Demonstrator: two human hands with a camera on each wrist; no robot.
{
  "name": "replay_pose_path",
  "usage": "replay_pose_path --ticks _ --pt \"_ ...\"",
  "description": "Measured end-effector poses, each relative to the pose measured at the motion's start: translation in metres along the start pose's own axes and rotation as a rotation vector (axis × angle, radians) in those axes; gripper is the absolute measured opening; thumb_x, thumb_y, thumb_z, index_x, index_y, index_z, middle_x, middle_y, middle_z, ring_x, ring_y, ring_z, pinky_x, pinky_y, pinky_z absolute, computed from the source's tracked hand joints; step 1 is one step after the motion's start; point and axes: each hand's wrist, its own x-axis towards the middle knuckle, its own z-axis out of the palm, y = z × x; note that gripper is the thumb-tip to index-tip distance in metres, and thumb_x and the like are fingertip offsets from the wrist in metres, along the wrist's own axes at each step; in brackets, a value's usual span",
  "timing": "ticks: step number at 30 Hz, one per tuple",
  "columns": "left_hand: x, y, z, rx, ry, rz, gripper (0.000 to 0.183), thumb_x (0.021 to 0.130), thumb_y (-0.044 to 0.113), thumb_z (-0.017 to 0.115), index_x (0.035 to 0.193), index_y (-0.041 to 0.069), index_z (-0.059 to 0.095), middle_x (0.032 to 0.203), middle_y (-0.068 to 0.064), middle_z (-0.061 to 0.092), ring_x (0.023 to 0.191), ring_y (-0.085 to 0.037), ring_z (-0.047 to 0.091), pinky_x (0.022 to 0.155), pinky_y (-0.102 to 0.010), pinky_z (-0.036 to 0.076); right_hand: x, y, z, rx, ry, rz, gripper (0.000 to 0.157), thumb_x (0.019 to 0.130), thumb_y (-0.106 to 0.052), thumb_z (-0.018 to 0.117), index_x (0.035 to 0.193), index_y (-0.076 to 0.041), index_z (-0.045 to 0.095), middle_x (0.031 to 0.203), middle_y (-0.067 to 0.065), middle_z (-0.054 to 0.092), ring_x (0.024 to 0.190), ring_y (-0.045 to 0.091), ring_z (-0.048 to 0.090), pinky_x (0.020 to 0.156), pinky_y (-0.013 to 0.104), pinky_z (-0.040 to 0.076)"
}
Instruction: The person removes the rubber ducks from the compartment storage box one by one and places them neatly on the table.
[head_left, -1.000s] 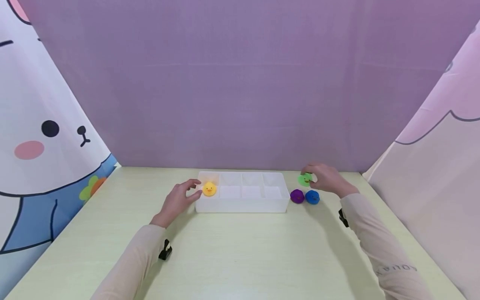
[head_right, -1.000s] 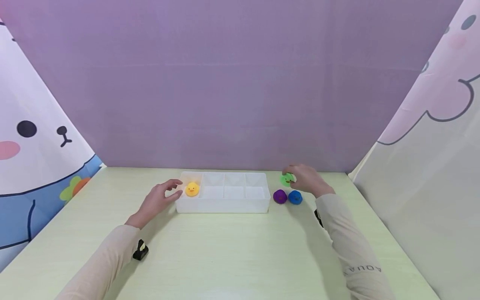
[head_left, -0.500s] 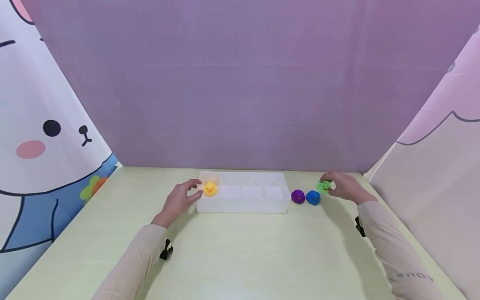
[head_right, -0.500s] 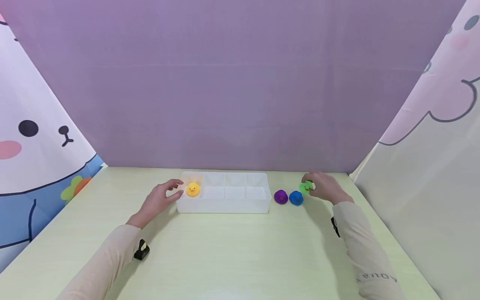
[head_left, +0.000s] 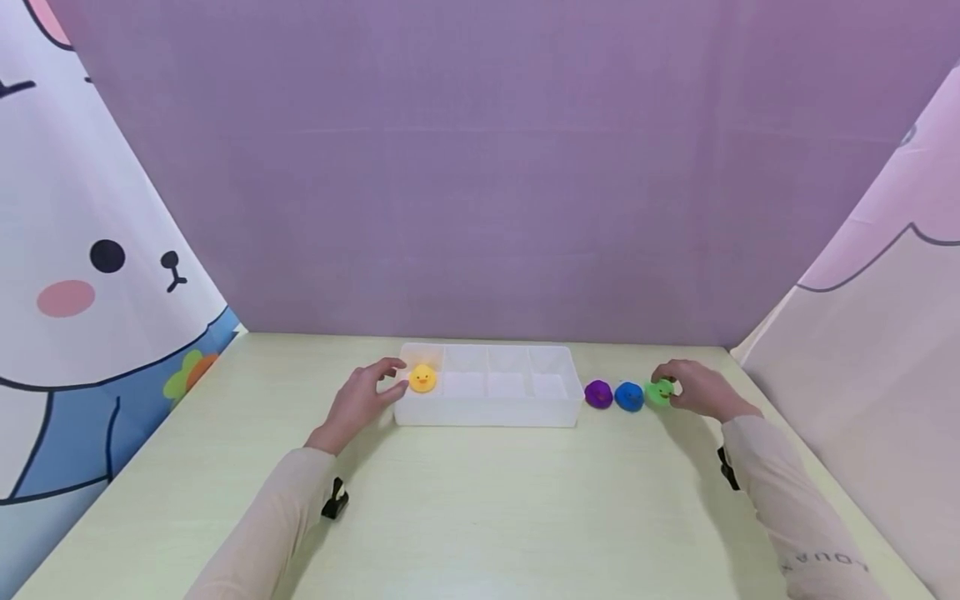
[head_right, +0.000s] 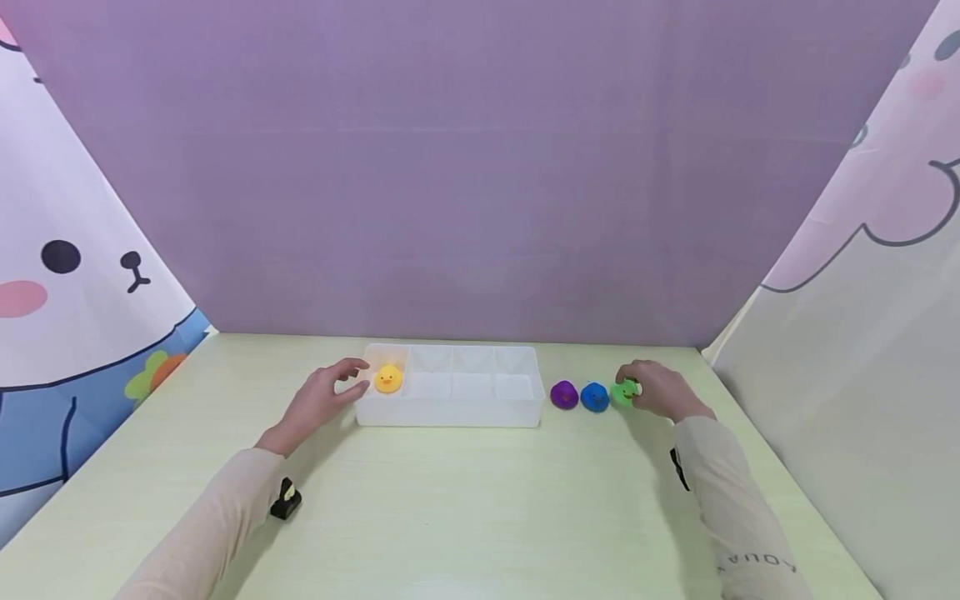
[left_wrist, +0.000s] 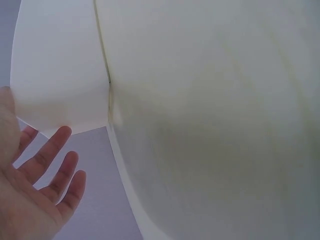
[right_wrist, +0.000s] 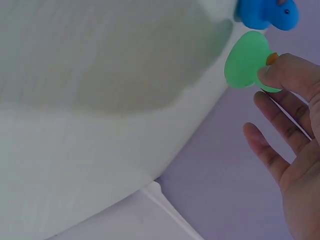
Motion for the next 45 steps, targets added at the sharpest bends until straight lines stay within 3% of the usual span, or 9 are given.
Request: replay_pose_path --ticks 12,27,34,45 --pt "0.0 0.0 0.0 -0.003 -0.006 -0.005 0.036 0.087 0.033 0.058 0.119 0.016 0.056 0.112 -0.014 0.064 0.104 -0.034 0.055 0.083 -0.052 0.045 -0.004 0.006 0.014 0.021 0.008 0.021 0.031 0.064 0.007 0.068 0.094 -0.004 0.065 0.09 0.007 0.065 0.084 0.025 0.058 0.072 0.042 0.048" --pt "0.001 -0.001 0.001 -0.003 -0.009 -0.006 0.036 0.088 0.033 0.057 0.12 0.016 0.056 0.112 -0.014 0.063 0.105 -0.035 0.055 0.084 -0.052 0.044 -0.006 0.006 0.018 0.041 0.03 0.027 0.033 0.065 0.011 0.067 0.095 -0.002 0.065 0.092 0.01 0.066 0.085 0.029 0.059 0.074 0.045 0.049" --pt "0.001 0.0 0.001 -0.008 -0.007 -0.008 0.036 0.088 0.033 0.057 0.119 0.016 0.056 0.113 -0.014 0.064 0.105 -0.034 0.055 0.084 -0.052 0.045 -0.006 0.004 0.012 0.048 0.025 0.025 0.034 0.065 0.009 0.067 0.098 -0.001 0.064 0.095 0.013 0.065 0.089 0.033 0.059 0.078 0.049 0.048" --pt "0.001 0.002 0.001 -0.01 -0.013 -0.012 0.037 0.088 0.032 0.057 0.121 0.015 0.055 0.113 -0.014 0.063 0.107 -0.034 0.055 0.084 -0.052 0.045 0.003 -0.001 -0.003 0.015 0.037 -0.013 0.032 0.069 0.006 0.067 0.1 0.001 0.063 0.098 0.016 0.065 0.087 0.031 0.059 0.076 0.045 0.049"
